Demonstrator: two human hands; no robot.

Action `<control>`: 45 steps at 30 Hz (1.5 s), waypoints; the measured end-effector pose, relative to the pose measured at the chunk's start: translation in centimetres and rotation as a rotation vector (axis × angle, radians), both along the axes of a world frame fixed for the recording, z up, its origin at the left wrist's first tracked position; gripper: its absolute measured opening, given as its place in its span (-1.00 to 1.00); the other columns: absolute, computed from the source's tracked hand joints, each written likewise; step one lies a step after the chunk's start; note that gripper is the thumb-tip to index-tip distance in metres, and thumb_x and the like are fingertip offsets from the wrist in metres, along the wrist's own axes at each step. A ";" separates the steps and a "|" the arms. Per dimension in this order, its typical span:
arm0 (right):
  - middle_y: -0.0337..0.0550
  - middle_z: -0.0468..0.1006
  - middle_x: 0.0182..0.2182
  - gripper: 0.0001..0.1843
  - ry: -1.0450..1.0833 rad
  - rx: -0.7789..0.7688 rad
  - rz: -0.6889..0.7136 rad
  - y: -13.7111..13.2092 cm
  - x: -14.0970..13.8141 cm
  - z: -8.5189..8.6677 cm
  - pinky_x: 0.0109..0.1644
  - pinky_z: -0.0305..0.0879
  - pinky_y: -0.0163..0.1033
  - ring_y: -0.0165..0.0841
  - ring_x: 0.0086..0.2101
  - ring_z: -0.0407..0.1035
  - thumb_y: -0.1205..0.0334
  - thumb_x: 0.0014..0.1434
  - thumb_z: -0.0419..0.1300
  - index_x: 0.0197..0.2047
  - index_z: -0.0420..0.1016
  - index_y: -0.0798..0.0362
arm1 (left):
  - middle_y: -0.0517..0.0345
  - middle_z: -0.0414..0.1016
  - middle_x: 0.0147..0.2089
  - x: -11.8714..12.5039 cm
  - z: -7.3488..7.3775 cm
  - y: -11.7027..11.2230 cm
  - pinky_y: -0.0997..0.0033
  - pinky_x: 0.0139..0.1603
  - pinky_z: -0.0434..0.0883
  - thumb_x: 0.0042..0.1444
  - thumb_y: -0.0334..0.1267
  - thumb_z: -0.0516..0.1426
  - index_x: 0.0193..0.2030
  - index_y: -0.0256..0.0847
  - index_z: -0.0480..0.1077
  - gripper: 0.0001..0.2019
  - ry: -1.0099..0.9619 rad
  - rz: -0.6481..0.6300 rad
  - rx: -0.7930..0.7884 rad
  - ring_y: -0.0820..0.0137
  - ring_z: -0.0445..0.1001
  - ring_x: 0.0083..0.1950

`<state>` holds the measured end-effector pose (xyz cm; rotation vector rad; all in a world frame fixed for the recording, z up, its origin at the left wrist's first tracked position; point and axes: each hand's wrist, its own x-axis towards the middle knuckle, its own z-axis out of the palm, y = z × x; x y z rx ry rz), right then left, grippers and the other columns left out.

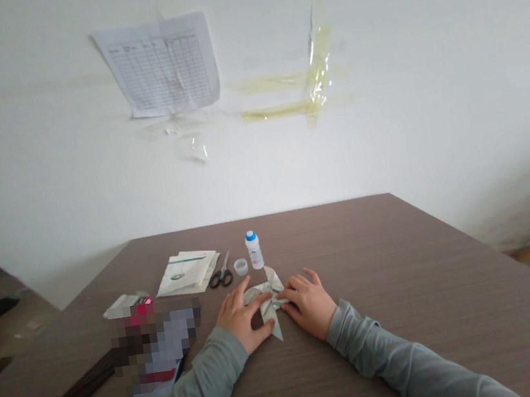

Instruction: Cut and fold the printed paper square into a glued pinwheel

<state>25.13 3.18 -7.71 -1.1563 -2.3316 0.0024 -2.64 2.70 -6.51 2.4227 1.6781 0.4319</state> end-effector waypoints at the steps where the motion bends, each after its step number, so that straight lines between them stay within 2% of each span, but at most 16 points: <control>1: -0.06 0.91 0.04 -0.71 0.004 0.007 0.003 0.0 0.0 0.0 0.70 0.48 0.43 -0.03 0.09 0.80 0.31 0.68 0.43 0.25 0.94 -0.24 | -0.07 0.37 0.99 0.0 0.0 0.0 -0.62 0.92 0.38 0.33 0.04 0.60 0.61 0.37 0.80 -0.31 0.003 -0.002 -0.003 -0.45 0.49 0.87; 12: -0.09 0.91 0.06 -0.71 -0.005 0.008 0.006 0.0 0.2 -0.2 0.70 0.45 0.44 -0.01 0.10 0.81 0.30 0.69 0.43 0.27 0.93 -0.25 | -0.04 0.44 0.95 -0.1 -0.8 0.2 -0.58 0.89 0.45 0.31 0.01 0.61 0.59 0.39 0.81 -0.30 0.013 0.003 0.044 -0.47 0.52 0.84; 20: -0.06 0.91 0.05 -0.71 -0.001 -0.008 0.000 -0.1 0.2 0.0 0.70 0.47 0.49 0.00 0.09 0.81 0.30 0.69 0.42 0.25 0.94 -0.23 | -0.11 0.41 0.97 -0.3 -1.2 0.1 -0.55 0.87 0.48 0.31 0.04 0.62 0.59 0.35 0.81 -0.30 0.002 0.002 0.073 -0.47 0.58 0.81; 23: -0.07 0.92 0.06 -0.70 -0.009 -0.013 0.006 -0.2 0.1 0.1 0.69 0.50 0.47 0.00 0.09 0.81 0.29 0.69 0.41 0.26 0.93 -0.25 | -0.14 0.40 0.97 -0.3 -1.1 0.1 -0.54 0.87 0.49 0.32 0.06 0.60 0.61 0.33 0.80 -0.29 -0.002 0.000 0.079 -0.48 0.59 0.80; 30: -0.10 0.91 0.01 -0.71 0.004 0.049 0.009 0.1 0.1 -0.5 0.65 0.54 0.44 -0.02 0.05 0.81 0.30 0.67 0.43 0.23 0.93 -0.28 | -0.04 0.48 0.93 -0.3 -1.0 0.0 -0.45 0.83 0.56 0.27 0.03 0.62 0.60 0.40 0.80 -0.27 0.000 0.007 0.109 -0.42 0.63 0.77; 35: -0.10 0.91 -0.01 -0.69 0.017 0.081 0.016 0.1 0.2 -0.5 0.61 0.56 0.37 -0.02 0.03 0.80 0.32 0.64 0.44 0.23 0.93 -0.28 | -0.01 0.46 0.95 -0.1 -0.6 -0.1 -0.48 0.86 0.51 0.28 0.00 0.61 0.54 0.41 0.84 -0.33 0.006 0.005 0.090 -0.41 0.58 0.81; 41: -0.15 0.89 -0.03 -0.73 0.017 0.120 0.021 0.2 0.1 -0.5 0.59 0.56 0.32 -0.05 0.00 0.81 0.32 0.62 0.48 0.20 0.92 -0.26 | -0.06 0.33 1.01 0.2 0.1 -0.3 -0.48 0.92 0.41 0.35 0.09 0.56 0.58 0.37 0.82 -0.34 0.032 0.015 0.021 -0.43 0.51 0.86; 45: -0.14 0.90 -0.02 -0.73 0.020 0.105 0.024 0.2 0.2 -0.5 0.61 0.56 0.35 -0.05 0.01 0.80 0.32 0.64 0.48 0.21 0.93 -0.26 | -0.01 0.35 1.01 0.2 0.2 -0.3 -0.49 0.92 0.40 0.34 0.10 0.56 0.59 0.41 0.81 -0.33 0.030 0.016 0.009 -0.41 0.50 0.87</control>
